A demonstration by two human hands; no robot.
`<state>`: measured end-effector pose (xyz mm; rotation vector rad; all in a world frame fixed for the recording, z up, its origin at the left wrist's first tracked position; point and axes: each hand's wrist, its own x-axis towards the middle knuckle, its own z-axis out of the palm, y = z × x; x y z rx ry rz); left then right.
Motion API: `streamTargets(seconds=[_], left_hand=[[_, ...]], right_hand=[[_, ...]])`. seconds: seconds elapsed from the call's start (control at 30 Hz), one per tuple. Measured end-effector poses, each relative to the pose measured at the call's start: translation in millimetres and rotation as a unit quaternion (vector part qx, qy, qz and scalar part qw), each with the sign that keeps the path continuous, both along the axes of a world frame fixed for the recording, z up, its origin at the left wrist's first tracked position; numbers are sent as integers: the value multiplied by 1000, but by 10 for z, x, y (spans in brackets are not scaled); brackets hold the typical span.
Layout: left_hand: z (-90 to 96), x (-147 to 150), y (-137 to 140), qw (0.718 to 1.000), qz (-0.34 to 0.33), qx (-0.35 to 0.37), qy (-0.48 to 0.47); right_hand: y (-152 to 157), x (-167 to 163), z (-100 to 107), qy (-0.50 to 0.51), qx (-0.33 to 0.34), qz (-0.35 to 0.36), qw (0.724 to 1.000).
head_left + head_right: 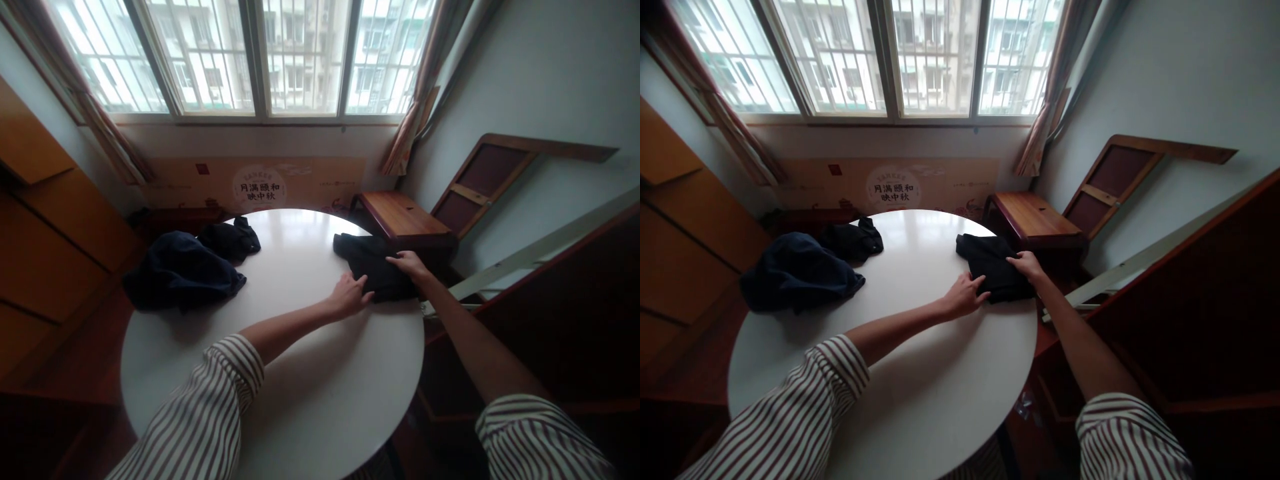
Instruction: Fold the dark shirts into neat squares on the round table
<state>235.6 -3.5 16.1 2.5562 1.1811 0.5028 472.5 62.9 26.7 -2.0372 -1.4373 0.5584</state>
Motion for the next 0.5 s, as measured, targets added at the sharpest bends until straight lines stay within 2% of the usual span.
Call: streamTargets(seconds=[0.1, 0.23, 0.33, 0.5], left_hand=[[-31, 64, -89, 997, -19, 67, 35], [-68, 48, -101, 990, -76, 72, 98], [-98, 38, -108, 976, -127, 94, 149], [-111, 64, -187, 959, -169, 138, 182]], right_hand=[[37, 24, 29, -89, 32, 19, 995], [191, -156, 48, -168, 57, 134, 975], [347, -394, -23, -200, 25, 199, 959], [543, -730, -169, -225, -30, 225, 947]])
